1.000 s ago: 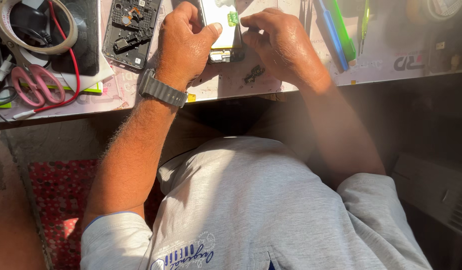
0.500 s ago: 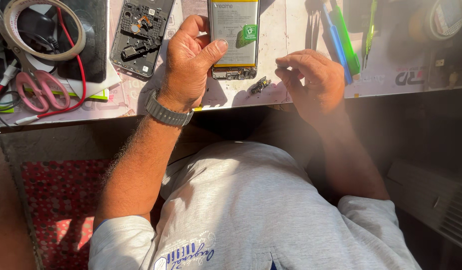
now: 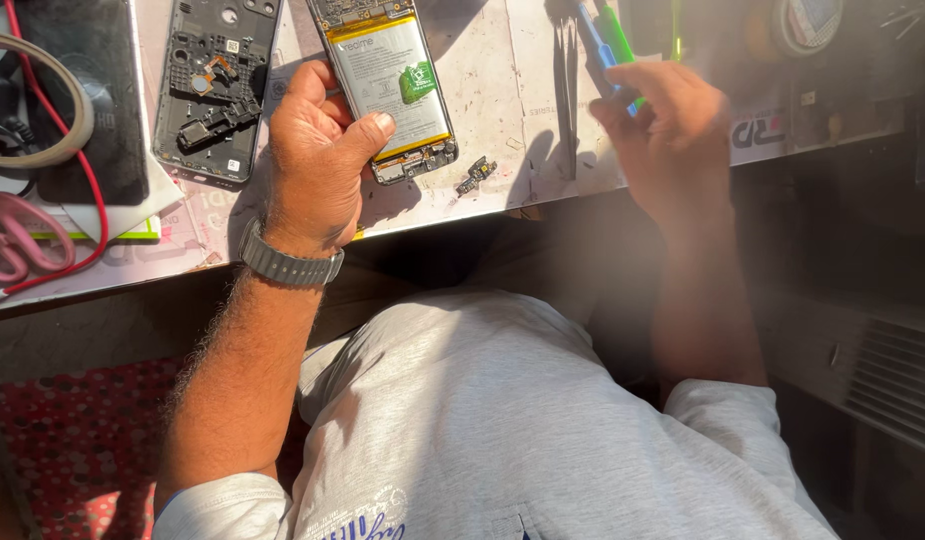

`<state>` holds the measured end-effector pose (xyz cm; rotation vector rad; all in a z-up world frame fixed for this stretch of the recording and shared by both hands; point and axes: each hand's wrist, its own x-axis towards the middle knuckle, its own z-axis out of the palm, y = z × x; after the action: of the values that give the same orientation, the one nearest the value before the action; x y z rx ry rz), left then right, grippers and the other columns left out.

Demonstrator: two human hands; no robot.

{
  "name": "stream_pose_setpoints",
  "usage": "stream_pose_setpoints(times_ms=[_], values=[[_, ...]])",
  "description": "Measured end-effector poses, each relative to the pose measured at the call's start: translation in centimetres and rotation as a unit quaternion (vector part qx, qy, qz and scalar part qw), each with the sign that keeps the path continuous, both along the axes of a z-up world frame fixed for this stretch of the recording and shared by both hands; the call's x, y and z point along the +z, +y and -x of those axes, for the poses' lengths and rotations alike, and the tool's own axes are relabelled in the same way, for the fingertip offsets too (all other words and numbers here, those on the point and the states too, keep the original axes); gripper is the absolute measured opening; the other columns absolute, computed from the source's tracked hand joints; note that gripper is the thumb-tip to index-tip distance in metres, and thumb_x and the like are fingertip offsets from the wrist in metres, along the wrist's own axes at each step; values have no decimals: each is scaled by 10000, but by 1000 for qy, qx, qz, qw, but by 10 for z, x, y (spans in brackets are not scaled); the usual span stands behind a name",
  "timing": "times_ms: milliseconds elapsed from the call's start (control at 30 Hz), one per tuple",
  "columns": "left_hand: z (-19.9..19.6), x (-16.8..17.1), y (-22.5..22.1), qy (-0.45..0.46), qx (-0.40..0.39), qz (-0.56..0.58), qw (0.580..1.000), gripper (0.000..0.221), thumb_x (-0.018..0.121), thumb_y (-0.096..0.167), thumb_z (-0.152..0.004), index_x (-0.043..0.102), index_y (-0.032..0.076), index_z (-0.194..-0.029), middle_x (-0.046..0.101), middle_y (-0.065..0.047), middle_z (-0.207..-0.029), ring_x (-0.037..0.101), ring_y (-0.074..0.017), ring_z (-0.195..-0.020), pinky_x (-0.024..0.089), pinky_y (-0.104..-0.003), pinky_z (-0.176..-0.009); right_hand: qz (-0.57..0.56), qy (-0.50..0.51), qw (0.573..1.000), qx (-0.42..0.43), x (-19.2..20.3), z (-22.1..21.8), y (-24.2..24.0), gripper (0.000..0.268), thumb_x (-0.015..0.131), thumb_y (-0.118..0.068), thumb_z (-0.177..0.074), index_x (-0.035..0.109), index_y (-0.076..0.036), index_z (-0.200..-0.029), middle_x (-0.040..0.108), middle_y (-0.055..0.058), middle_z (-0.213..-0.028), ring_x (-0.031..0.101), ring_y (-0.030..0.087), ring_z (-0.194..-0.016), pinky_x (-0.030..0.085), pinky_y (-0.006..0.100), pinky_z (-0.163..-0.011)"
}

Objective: The person repairs a disassembled smartphone by using tweezers to connect and adjust internal ribbon cables and components. The person opens a drawer to retrieve a small part, then continues to manipulate the phone's internal connectors with tweezers.

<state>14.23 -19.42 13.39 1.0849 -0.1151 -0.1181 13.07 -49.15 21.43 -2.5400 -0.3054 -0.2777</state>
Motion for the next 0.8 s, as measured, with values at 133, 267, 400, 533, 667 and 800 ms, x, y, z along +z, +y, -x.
stream_pose_setpoints(times_ms=[133, 267, 400, 533, 667, 800], values=[[-2, -6, -6, 1, 9, -6, 1000, 371, 589, -108, -963, 429, -35, -1290, 696, -228, -1243, 748, -230, -1142, 649, -385, -1054, 179, -142, 972, 58, -23, -7, 24, 347, 806, -15, -836, 725, 76, -1161, 688, 160, -892, 678, 302, -723, 539, 380, -618], [-7, -8, -8, -43, 69, -186, 979, 385, 630, -89, -962, 419, -42, -1282, 721, -227, -1140, 768, -223, -1058, 659, -344, -906, 84, -49, 992, 84, -22, -18, 15, 229, 718, 49, -902, 772, -41, -1105, 722, 124, -935, 695, 263, -755, 550, 346, -667], [-15, -15, -7, 11, 71, -192, 979, 419, 662, -60, -934, 412, -36, -1270, 738, -224, -1095, 790, -217, -987, 677, -322, -823, -105, 78, 982, 135, -19, -14, -8, 256, 666, 90, -886, 750, 3, -1112, 748, 127, -973, 724, 222, -822, 578, 303, -728], [-23, -21, -6, 23, 57, -227, 972, 458, 657, -24, -934, 388, -16, -1305, 770, -213, -1072, 824, -215, -952, 698, -316, -781, -32, -14, 986, 165, -30, -10, -4, 245, 729, 97, -865, 723, 13, -1094, 754, 116, -979, 773, 189, -887, 596, 286, -810], [-23, -25, -6, -120, 73, -378, 915, 580, 706, 17, -988, 313, -29, -1412, 757, -228, -1124, 820, -259, -1016, 635, -346, -859, 47, -171, 966, 190, -34, -18, 0, 215, 834, 50, -916, 711, 3, -1086, 742, 132, -986, 726, 257, -861, 554, 316, -715], [-18, -18, -5, -133, 85, -458, 875, 735, 754, 71, -962, 241, -12, -1481, 760, -226, -1069, 806, -305, -1004, 657, -377, -872, -50, -213, 961, 171, -29, -20, 0, 175, 826, 65, -931, 703, 15, -1046, 663, 152, -957, 655, 320, -811, 542, 371, -695]])
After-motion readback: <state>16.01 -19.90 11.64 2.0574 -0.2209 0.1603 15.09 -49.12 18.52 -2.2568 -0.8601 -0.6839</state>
